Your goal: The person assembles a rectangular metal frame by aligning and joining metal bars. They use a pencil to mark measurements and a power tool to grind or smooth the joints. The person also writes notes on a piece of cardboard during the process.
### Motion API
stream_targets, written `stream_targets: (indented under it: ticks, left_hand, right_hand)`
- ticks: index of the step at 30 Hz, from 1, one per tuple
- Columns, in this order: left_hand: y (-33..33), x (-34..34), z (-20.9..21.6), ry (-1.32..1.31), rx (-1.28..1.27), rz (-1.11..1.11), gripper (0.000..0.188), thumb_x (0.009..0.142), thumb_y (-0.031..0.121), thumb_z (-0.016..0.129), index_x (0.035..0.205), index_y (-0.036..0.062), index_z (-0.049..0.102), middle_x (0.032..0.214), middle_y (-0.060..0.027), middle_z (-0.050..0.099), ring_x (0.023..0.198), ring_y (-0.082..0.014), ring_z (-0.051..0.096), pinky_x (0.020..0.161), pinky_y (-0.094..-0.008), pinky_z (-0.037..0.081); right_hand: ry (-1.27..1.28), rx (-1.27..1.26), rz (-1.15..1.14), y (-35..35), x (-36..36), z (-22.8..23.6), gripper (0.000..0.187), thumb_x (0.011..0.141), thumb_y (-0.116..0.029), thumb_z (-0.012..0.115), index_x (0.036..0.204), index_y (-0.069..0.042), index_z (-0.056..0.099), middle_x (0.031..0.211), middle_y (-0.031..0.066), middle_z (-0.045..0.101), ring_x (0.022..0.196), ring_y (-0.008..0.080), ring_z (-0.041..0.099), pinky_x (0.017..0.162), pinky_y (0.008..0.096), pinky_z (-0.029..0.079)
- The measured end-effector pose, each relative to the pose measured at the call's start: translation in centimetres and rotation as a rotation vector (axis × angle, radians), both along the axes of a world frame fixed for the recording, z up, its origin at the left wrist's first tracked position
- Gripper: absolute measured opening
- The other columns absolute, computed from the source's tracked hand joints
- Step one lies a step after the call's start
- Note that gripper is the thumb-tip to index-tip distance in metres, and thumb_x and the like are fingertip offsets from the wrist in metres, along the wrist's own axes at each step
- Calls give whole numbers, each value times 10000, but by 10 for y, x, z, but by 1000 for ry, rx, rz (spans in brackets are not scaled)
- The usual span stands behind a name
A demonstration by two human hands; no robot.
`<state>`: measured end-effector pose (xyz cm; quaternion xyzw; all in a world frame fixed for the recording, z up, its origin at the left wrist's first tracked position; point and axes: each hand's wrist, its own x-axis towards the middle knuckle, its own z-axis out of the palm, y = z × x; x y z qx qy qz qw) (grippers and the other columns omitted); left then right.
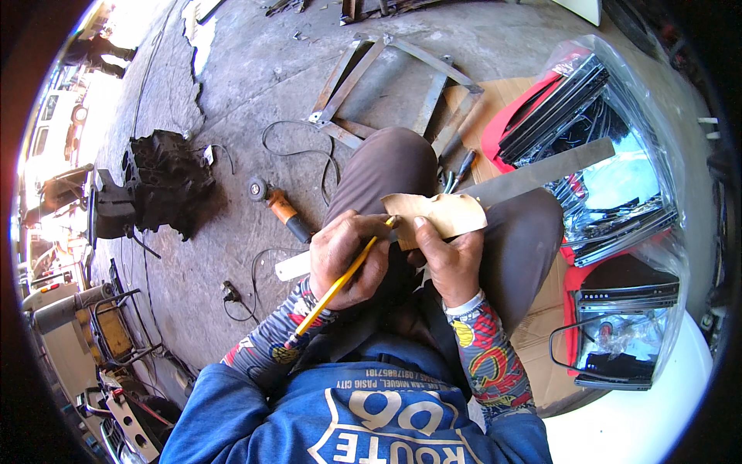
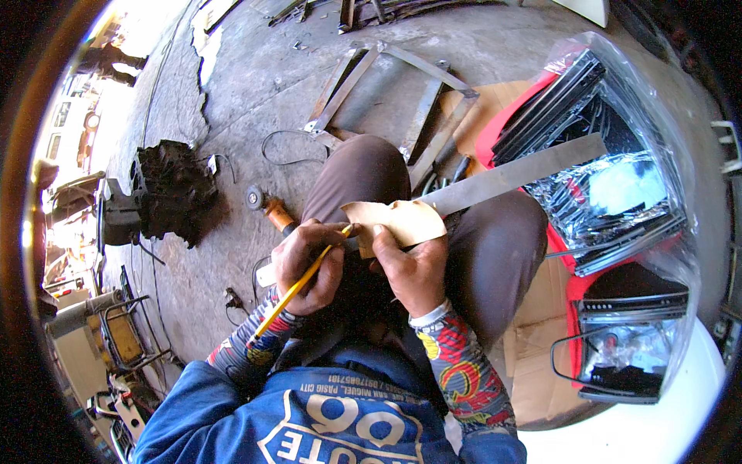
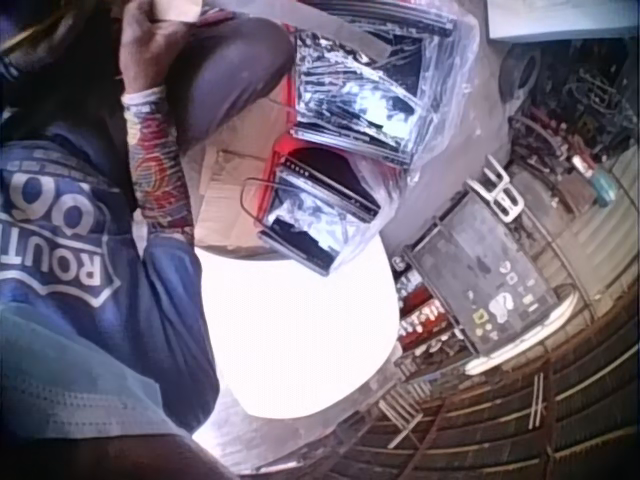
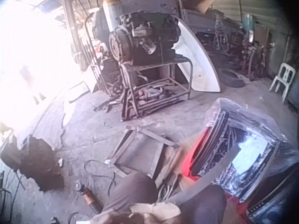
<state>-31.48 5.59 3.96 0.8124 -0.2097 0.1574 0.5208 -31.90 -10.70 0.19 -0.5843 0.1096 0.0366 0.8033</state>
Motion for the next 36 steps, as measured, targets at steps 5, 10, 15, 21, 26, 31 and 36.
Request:
stream_targets:
  ticks: [5, 10, 15, 21, 26, 31, 36]
  left_hand:
    - [11, -2, 1, 15, 52, -44, 179, 741, -67, 620, 909, -7, 604, 864, -151, 694, 659, -275, 623, 620, -345, 512]
    - [10, -2, -1, -11, -15, -39, 179, 730, -72, 622, 898, -15, 593, 839, -158, 671, 649, -260, 613, 611, -324, 500]
    - [2, -3, -2, 67, -181, 21, 186, 747, -94, 620, 906, -8, 578, 851, -157, 643, 656, -232, 611, 619, -297, 482]
    - [3, 0, -2, 52, -112, -34, 169, 730, -83, 656, 810, 16, 546, 711, -132, 598, 603, -252, 624, 583, -310, 493]
    - [1, 2, -3, 0, -120, -16, 169, 705, -96, 646, 738, 14, 522, 647, -122, 569, 551, -271, 613, 542, -323, 487]
    - [2, 3, -4, -3, -61, -21, 162, 693, -105, 632, 734, 7, 521, 644, -127, 561, 544, -284, 603, 536, -335, 484]
    - [2, 4, -7, 13, -84, -31, 152, 694, -89, 633, 733, 8, 523, 642, -129, 559, 553, -292, 614, 544, -334, 492]
  right_hand:
    - [-96, -25, -5, -2, 2, 5, 241, 1009, -182, 586, 1103, 38, 613, 1014, 65, 674, 891, 133, 643, 792, 290, 524]
    - [-69, -25, -52, 0, 1, 8, 260, 1043, -217, 538, 1088, 23, 626, 990, 46, 671, 875, 120, 621, 776, 272, 506]
    - [-194, -206, -33, -1, -2, 5, 244, 1036, -197, 544, 1098, 26, 623, 966, 53, 665, 864, 126, 620, 769, 286, 507]
    - [-216, -272, -8, -3, -3, 2, 234, 1025, -174, 561, 1131, 27, 618, 998, 66, 663, 886, 131, 622, 777, 287, 514]
    - [-159, -254, -19, -2, -4, 4, 245, 1028, -185, 556, 1138, 27, 614, 1014, 68, 658, 895, 140, 620, 796, 292, 511]
    - [-265, -314, -81, 1, -1, 4, 222, 1029, -167, 538, 1054, 31, 635, 918, 76, 672, 829, 153, 625, 743, 312, 504]
    - [-241, -290, -37, -1, -3, 6, 219, 1026, -157, 536, 1053, 34, 640, 927, 77, 678, 813, 148, 629, 725, 308, 507]
